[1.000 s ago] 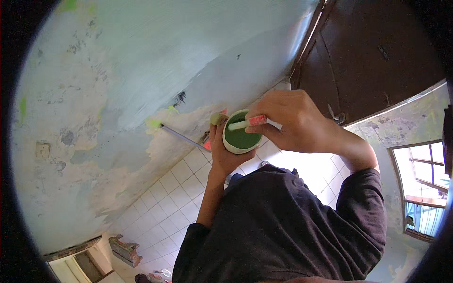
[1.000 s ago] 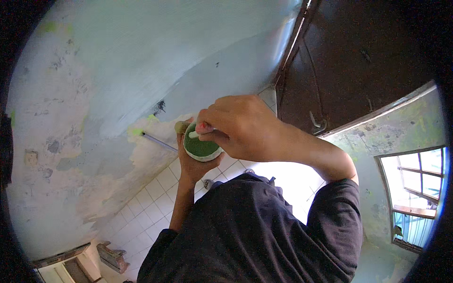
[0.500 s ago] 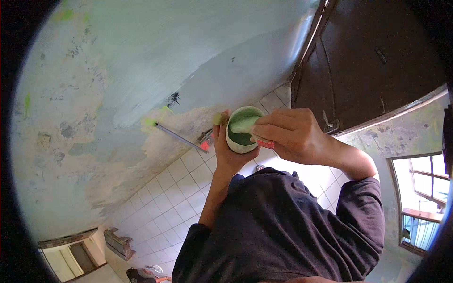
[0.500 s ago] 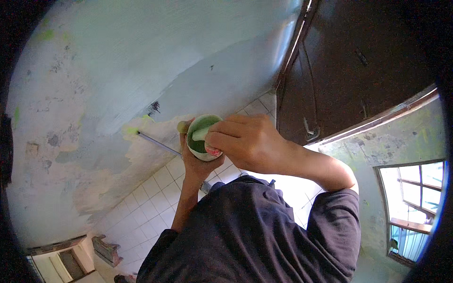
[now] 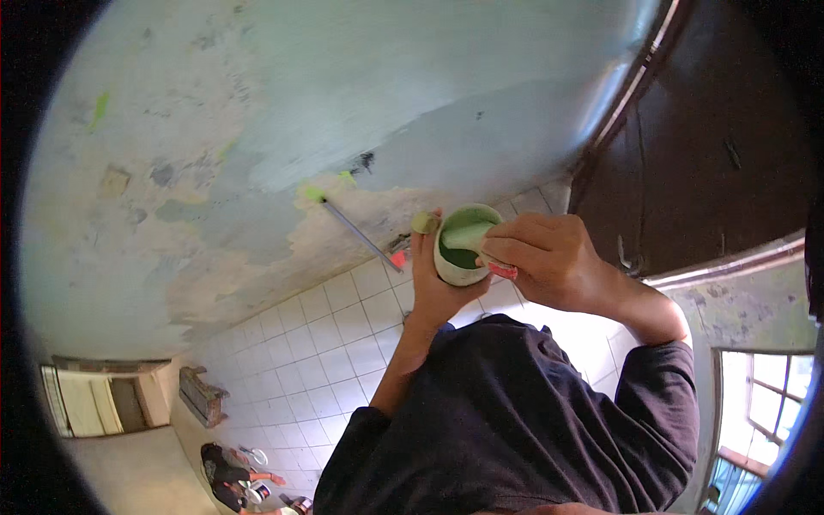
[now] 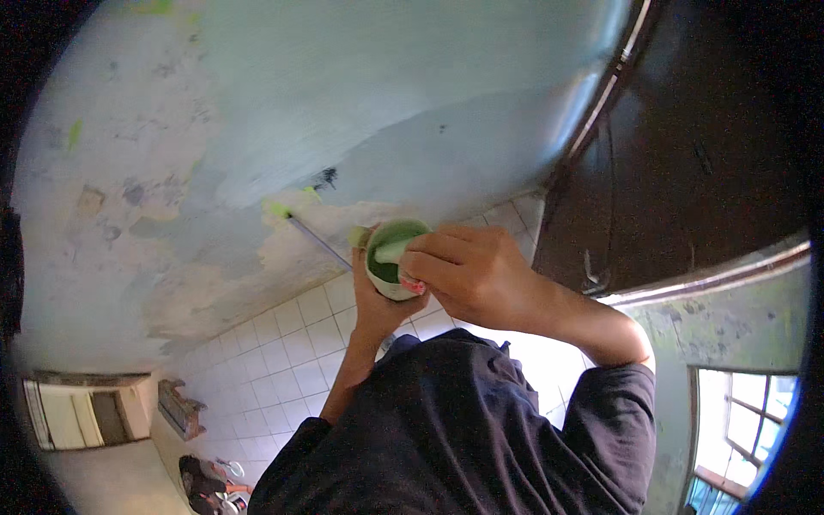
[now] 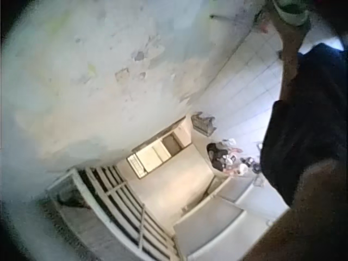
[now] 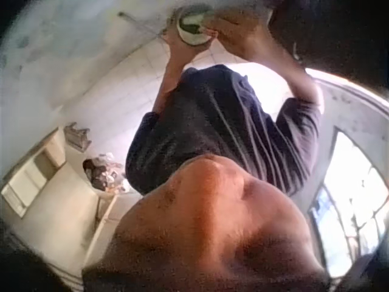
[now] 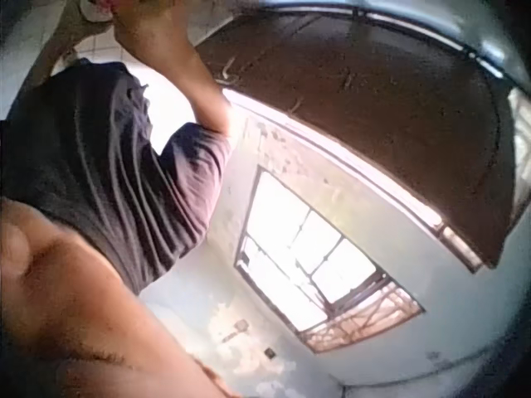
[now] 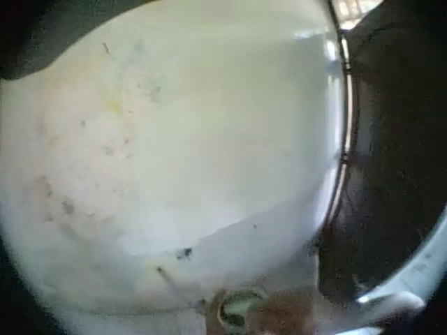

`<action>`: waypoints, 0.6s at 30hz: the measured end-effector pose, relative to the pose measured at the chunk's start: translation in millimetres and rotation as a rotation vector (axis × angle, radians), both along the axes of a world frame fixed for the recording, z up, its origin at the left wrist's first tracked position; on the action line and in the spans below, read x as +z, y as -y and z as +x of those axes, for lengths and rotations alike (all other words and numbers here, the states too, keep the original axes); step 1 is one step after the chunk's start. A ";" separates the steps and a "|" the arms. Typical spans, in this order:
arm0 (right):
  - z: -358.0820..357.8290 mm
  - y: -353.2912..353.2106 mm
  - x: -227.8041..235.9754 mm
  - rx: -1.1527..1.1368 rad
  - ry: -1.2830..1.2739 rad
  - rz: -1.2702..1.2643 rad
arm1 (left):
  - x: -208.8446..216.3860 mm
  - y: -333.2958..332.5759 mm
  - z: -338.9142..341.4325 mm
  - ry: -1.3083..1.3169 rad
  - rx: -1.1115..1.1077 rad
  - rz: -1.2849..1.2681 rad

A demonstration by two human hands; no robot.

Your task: The person paints a wall using a brush, dipping it into a container of green paint and applying it to the surface in several locations.

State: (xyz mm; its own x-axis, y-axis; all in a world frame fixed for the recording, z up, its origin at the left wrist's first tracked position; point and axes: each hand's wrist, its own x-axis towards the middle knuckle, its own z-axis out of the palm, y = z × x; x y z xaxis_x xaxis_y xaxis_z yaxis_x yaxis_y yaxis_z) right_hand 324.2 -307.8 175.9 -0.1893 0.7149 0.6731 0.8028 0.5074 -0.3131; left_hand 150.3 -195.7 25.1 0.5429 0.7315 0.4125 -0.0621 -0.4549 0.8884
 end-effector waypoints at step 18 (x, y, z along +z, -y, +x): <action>-25.7 -39.9 -7.3 0.176 0.051 -0.102 | -1.1 11.6 -49.3 -0.148 0.282 0.042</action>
State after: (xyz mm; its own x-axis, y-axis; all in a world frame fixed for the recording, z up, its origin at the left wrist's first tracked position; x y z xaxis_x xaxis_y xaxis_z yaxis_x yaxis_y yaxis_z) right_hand 298.5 -267.9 168.6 -0.3486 0.7319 0.5855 0.7208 0.6087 -0.3316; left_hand 100.9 -207.3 24.0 0.3774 0.8458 0.3770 0.2005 -0.4721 0.8584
